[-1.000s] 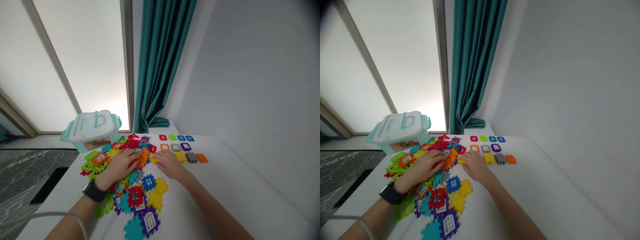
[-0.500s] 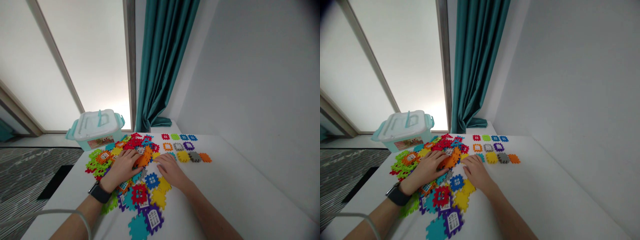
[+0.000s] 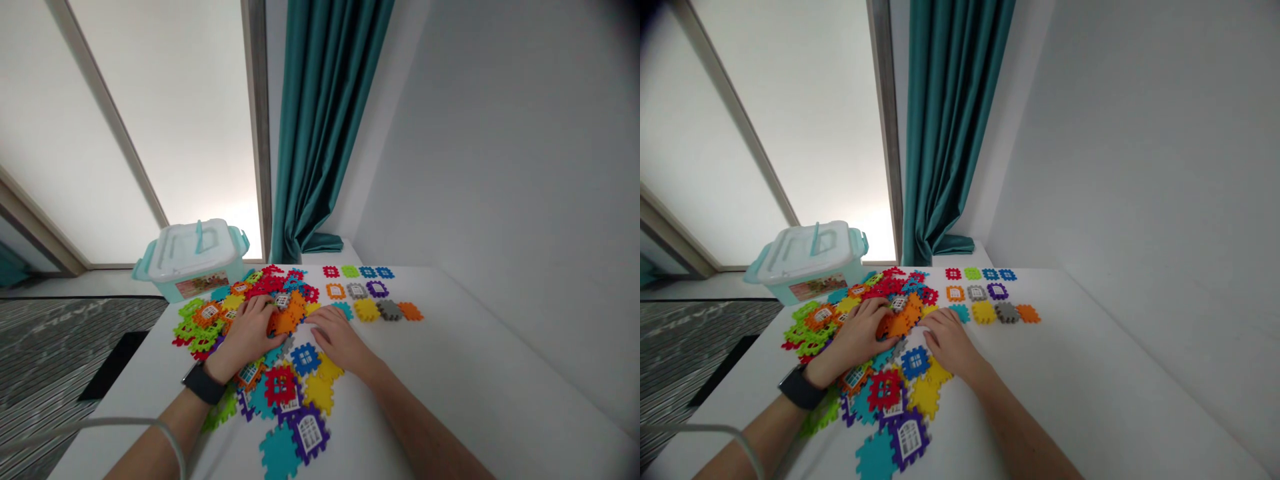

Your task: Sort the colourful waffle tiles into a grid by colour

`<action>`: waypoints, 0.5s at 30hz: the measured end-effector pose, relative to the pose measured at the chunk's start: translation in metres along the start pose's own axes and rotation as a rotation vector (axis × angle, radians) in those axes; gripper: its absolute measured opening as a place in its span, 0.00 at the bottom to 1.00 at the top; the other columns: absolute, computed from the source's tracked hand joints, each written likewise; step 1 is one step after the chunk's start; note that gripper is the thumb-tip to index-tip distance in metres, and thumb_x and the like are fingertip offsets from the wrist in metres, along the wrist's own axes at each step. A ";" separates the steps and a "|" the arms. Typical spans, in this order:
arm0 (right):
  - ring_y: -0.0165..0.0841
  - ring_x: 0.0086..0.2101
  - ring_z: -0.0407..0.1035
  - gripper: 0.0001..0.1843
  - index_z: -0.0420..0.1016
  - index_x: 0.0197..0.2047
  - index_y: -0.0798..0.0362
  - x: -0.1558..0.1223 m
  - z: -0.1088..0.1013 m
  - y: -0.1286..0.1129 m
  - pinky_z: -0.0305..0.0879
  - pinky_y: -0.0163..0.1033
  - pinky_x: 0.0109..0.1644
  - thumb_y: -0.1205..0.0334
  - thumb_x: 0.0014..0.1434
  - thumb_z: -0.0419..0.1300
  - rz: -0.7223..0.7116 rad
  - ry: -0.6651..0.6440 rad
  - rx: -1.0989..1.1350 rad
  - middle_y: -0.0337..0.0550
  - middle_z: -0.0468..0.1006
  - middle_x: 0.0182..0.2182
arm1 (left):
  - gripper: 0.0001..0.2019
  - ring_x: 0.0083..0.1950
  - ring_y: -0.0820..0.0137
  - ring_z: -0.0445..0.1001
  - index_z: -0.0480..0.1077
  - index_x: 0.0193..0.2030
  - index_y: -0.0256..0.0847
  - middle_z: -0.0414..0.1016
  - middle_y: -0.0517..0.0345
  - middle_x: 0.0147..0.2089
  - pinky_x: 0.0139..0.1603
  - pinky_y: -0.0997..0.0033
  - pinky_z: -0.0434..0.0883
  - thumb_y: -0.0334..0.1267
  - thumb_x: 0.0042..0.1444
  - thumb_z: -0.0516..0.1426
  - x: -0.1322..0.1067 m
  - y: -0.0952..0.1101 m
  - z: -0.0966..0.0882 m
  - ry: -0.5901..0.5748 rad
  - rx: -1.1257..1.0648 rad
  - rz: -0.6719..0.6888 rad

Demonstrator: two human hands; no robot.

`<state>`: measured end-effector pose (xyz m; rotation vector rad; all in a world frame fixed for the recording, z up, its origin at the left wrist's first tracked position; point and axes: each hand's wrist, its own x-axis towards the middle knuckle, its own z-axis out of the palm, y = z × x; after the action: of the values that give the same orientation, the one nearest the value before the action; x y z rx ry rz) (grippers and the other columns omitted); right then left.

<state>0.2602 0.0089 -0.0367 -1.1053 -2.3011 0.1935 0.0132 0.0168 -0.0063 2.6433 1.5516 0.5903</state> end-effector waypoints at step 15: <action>0.41 0.48 0.73 0.13 0.73 0.53 0.48 0.001 -0.004 -0.010 0.67 0.51 0.57 0.65 0.68 0.53 0.017 0.093 0.112 0.47 0.81 0.46 | 0.21 0.70 0.45 0.60 0.69 0.53 0.40 0.63 0.39 0.67 0.68 0.40 0.62 0.40 0.53 0.65 0.002 -0.002 -0.003 0.252 -0.022 0.150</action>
<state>0.2550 0.0028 -0.0290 -1.0560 -2.1721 0.2683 0.0108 0.0188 -0.0033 2.7755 1.3941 0.9775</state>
